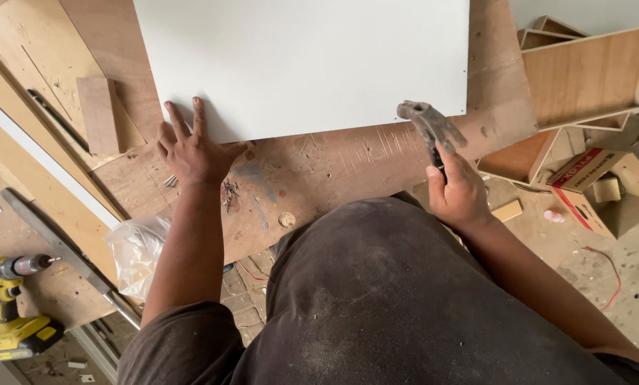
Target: The person hammers nails into a white rectangular board placed on a wooden workbench. They repeatedly pick up nails, position them on the board, and strike them with a hammer. The board is flipped over to work on the other side.
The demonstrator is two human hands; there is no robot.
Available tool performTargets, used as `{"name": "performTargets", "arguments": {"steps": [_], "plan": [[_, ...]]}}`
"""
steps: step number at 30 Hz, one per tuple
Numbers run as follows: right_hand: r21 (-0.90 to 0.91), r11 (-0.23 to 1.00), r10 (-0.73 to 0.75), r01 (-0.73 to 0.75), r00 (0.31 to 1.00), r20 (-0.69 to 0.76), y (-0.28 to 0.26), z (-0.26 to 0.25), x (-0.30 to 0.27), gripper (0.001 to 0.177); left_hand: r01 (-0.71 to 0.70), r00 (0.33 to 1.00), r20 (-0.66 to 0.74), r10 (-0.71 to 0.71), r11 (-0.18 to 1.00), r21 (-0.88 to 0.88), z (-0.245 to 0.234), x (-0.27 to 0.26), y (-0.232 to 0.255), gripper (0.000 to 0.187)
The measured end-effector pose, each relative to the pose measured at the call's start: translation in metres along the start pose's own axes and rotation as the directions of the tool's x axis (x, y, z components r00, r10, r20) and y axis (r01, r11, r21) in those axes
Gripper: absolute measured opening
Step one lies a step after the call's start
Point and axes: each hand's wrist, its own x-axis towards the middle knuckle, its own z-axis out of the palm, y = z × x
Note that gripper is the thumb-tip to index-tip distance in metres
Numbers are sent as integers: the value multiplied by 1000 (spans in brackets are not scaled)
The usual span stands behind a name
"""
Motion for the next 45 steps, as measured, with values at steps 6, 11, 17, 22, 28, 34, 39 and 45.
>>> {"name": "performTargets", "arguments": {"steps": [6,11,17,22,28,34,39,45], "plan": [[52,997,-61,61,998,-8,-22,-1,28,46,-5,1000,-29,4,1000,-21,1,-1,0,117],[30,994,-105,107,994,-43,-14,3,22,46,-9,999,-36,8,1000,-25,-1,-2,1,117],[26,992,-125,126,990,-59,17,28,-1,43,-8,999,-33,7,1000,-14,2,-1,-3,117],[4,993,-115,115,993,19,-6,7,19,45,-29,998,-51,29,1000,-2,7,-2,-3,118],[-42,986,-165,164,986,-1,0,4,31,42,-54,996,-67,54,999,0,9,0,-5,117],[-39,977,-210,208,976,-59,-10,3,29,41,-31,999,-46,30,999,-26,6,-1,-4,117],[-20,970,-243,242,967,-77,13,12,19,41,-30,997,-66,29,999,-12,10,2,-7,116],[-8,988,-156,157,987,38,-10,-4,39,42,-15,999,-52,15,1000,-18,4,1,-5,117]]}}
